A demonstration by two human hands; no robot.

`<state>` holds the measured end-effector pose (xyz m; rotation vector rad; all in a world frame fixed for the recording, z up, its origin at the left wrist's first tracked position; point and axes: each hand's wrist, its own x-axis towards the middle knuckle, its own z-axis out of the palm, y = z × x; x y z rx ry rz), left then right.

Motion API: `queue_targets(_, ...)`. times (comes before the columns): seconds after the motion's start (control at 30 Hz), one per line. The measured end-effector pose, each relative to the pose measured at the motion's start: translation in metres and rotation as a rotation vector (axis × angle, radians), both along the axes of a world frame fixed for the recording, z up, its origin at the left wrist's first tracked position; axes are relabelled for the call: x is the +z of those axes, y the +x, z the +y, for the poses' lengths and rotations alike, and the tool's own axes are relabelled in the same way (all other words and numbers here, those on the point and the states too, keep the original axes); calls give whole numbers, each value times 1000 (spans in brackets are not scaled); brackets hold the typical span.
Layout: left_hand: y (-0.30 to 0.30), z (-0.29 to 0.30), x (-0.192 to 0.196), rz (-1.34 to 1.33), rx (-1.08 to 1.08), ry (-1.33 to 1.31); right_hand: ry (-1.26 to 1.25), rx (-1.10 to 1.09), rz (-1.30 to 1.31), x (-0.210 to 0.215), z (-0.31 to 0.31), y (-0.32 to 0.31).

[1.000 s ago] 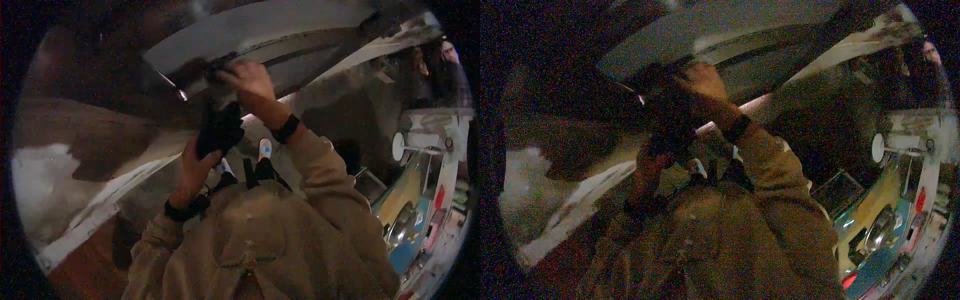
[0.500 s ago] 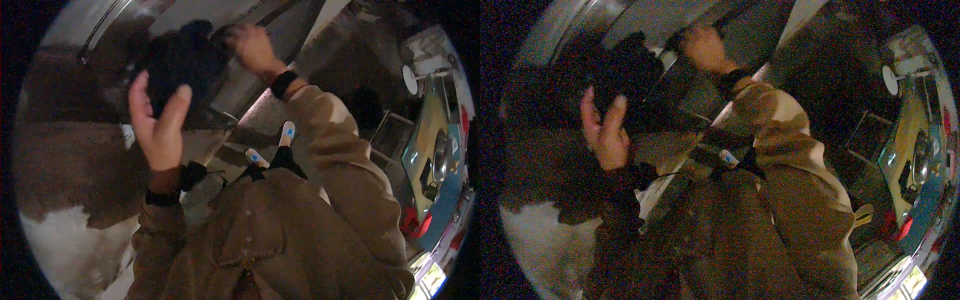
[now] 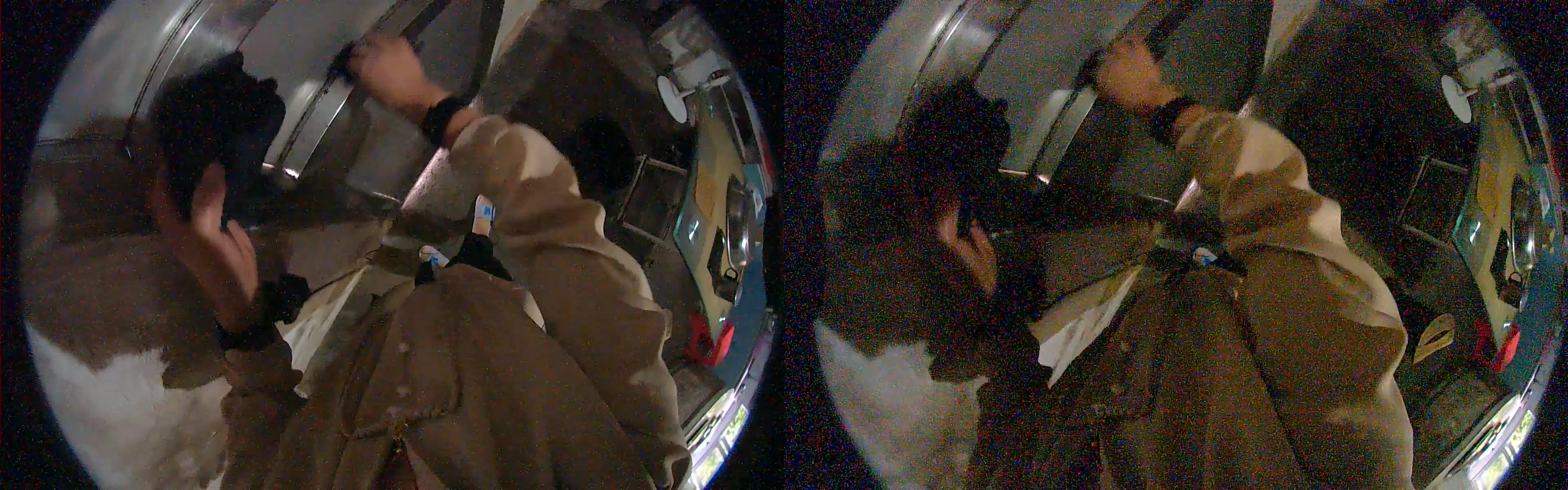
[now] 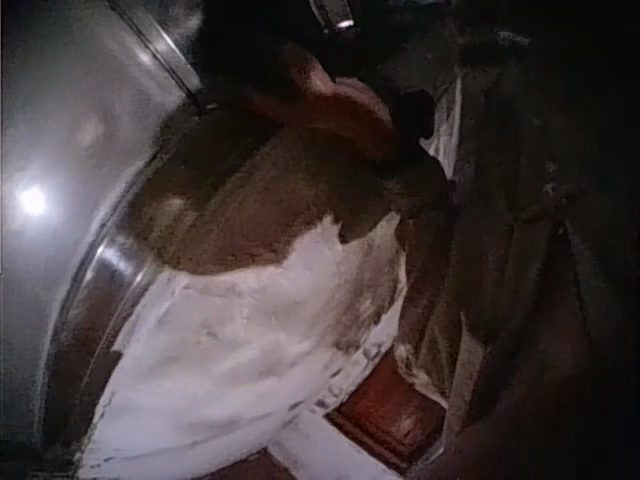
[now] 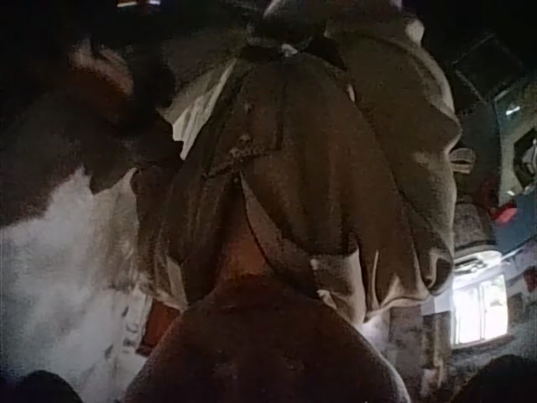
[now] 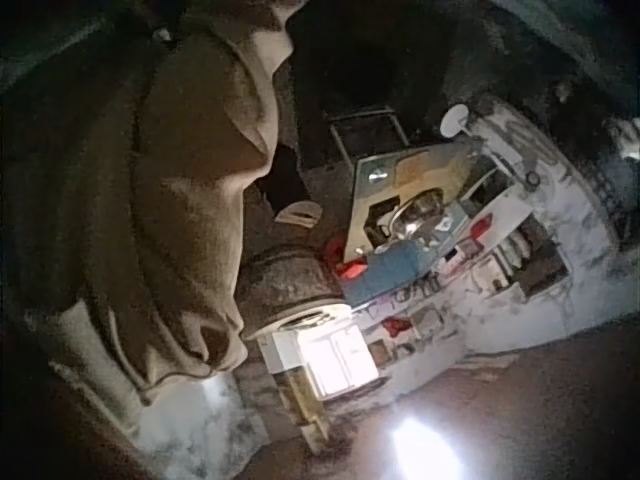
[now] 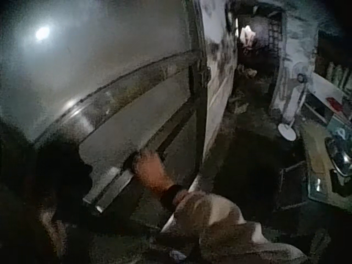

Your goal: The person cleans a metal door latch and the surrounding door frame with a black cloth, applying pressure to the metal surfaces and the latch mechanism.

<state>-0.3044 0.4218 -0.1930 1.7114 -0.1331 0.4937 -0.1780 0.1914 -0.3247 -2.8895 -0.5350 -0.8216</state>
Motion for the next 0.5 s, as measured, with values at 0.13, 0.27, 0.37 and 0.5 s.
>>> queue_targets(0.13,1,-17,-15,150,12,-75,671,216,514,-5,90,-66)
queue_targets(0.27,8,-61,-23,245,-101,-140,1055,804,272,6,73,-67)
queue_targets(0.37,24,-84,-35,316,-114,-85,642,349,287,-16,6,-30)
queue_targets(0.5,52,-117,-48,361,-134,-42,144,183,-48,-21,-110,45)
